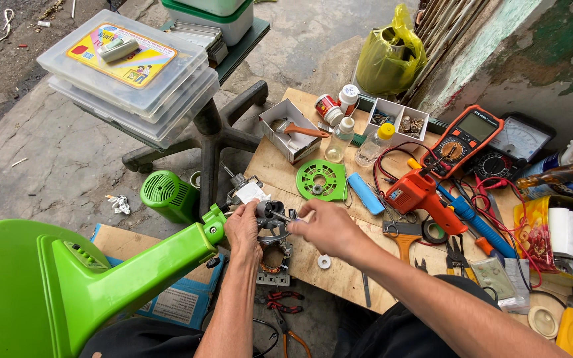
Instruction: The person assembles a small electrical component, likely a motor or switch, by hand. They insert a white plastic piece into a metal housing and use a screwdriver to tighten screws, securing the parts together.
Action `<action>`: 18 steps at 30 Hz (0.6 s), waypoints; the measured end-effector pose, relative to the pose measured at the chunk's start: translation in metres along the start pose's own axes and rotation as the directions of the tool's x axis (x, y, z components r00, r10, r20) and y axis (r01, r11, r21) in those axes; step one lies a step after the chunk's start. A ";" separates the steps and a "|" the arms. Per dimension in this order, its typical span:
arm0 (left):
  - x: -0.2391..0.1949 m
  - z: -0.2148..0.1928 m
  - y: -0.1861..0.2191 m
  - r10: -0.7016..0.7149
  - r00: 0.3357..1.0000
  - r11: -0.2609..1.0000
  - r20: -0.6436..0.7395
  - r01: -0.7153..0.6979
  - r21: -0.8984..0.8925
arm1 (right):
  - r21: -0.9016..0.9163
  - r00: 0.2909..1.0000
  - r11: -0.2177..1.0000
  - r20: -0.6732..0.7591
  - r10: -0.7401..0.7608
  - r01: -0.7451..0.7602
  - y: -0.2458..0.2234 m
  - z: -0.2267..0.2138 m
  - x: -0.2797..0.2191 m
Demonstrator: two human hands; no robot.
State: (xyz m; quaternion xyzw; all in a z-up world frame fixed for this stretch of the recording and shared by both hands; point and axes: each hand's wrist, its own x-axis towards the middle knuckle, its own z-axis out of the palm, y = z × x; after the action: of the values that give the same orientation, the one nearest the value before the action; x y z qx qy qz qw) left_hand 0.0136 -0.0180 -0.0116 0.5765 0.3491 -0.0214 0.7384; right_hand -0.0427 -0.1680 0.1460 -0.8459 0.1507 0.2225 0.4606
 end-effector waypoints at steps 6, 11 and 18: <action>-0.004 -0.002 0.004 0.000 1.000 1.000 0.011 0.000 0.005 | -0.869 0.669 0.154 0.237 -0.704 0.470 0.034 0.015 0.000; 0.021 -0.002 -0.019 0.008 1.000 1.000 0.021 -0.008 0.000 | -0.731 0.771 0.499 0.060 -0.634 0.466 0.030 0.012 -0.001; 0.029 -0.002 -0.026 0.008 1.000 1.000 0.019 -0.008 -0.011 | -0.309 0.954 0.918 -0.085 -0.286 0.247 0.013 0.007 -0.008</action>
State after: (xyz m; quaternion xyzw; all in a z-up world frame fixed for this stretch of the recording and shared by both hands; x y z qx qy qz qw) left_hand 0.0233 -0.0144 -0.0491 0.5736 0.3399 -0.0218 0.7450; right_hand -0.0573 -0.1683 0.1372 -0.9302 0.0285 0.1225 0.3448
